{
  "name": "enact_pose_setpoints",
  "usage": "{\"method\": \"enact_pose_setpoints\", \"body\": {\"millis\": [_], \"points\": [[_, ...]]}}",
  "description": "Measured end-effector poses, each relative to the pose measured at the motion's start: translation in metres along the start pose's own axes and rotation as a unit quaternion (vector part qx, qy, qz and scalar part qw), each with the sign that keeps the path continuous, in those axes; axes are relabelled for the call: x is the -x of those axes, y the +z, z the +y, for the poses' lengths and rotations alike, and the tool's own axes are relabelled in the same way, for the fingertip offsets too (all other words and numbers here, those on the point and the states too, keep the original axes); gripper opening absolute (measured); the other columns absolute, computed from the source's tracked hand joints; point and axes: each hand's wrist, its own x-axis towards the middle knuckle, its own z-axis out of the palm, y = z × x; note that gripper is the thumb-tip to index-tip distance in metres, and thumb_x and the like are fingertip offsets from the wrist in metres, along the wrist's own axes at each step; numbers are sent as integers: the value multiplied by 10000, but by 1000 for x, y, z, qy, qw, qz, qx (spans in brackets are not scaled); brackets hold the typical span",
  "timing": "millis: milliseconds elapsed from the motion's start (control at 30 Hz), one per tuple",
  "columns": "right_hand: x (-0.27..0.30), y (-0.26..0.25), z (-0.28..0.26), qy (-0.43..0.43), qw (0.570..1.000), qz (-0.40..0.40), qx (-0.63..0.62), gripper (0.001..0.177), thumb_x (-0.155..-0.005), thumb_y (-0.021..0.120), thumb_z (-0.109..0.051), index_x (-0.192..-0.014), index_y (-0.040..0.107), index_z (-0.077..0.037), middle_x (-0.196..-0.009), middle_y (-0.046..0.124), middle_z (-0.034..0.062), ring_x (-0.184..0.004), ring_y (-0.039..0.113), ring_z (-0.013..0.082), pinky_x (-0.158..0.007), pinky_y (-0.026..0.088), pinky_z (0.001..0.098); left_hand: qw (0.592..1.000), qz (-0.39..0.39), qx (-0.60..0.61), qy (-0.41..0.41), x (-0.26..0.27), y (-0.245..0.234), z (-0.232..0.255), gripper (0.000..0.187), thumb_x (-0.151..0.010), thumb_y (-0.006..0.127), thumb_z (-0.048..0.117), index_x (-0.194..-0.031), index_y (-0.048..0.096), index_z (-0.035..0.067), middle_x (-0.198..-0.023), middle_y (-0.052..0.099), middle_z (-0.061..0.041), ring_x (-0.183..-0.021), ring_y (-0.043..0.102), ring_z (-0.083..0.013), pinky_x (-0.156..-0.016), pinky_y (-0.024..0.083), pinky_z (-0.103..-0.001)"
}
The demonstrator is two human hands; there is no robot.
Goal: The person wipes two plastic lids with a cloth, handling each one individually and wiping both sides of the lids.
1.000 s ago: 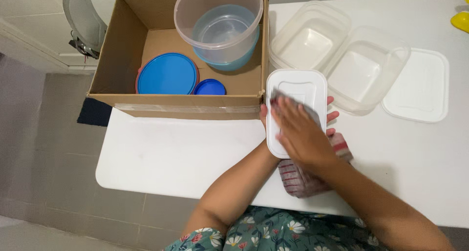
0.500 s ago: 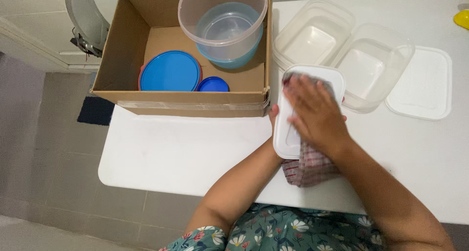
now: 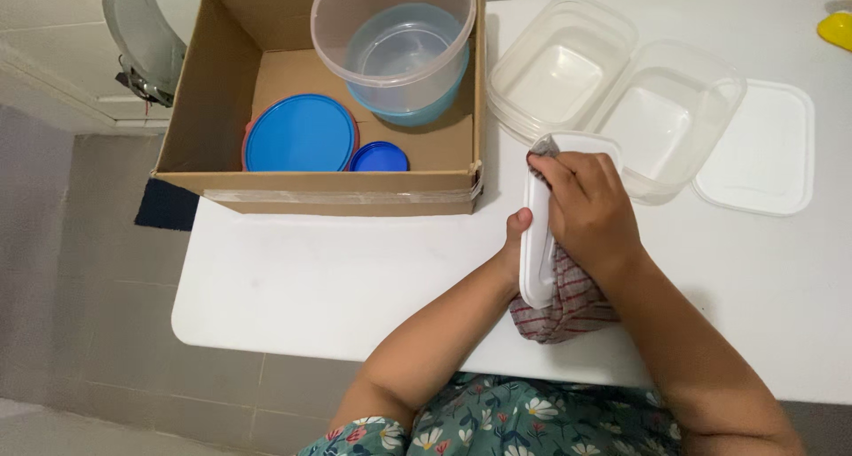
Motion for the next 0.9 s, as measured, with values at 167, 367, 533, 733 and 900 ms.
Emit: {"method": "enact_pose_setpoints", "body": {"millis": [167,367,533,733,900], "points": [[8,-7,-7,13,1000,-14,-15,446,-803,615,154,-1215,661,-9,-1108,588,141,-1018,591,329,-911,536,422,999,18,-21,-38,5,16,-3,1332,-623,644,922,-1613,237,129,-1446,451,-203,-1395,465,-368,-1165,425,-511],[28,-6,-12,36,997,-23,-70,386,-798,599,125,-1152,656,-18,-1076,620,147,-966,617,345,-846,529,422,998,-16,8,55,-5,-4,-14,1213,-744,648,919,-1449,315,-12,-1335,474,-202,-1348,489,-367,-1156,436,-500],[57,-10,-13,40,987,-64,-140,351,-809,601,110,-1140,642,0,-1046,631,149,-950,620,314,-854,534,433,989,-68,128,12,0,-2,-13,1339,-671,622,939,-1646,285,86,-1484,481,-279,-1372,505,-422,-1144,467,-523],[107,-20,-18,-38,953,-177,-245,348,-736,655,2,-1077,707,-42,-1032,653,128,-992,633,288,-865,542,402,993,-40,65,89,3,-3,8,1312,-776,631,867,-1702,225,31,-1487,438,-271,-1396,535,-447,-1170,498,-532],[136,-43,7,67,938,-293,-174,162,-703,704,-77,-852,761,-103,-1040,690,65,-1007,639,270,-895,531,413,972,-174,102,119,-4,-8,25,1220,-783,758,717,-1683,237,81,-1586,450,-262,-1345,565,-385,-1095,541,-477]]}}
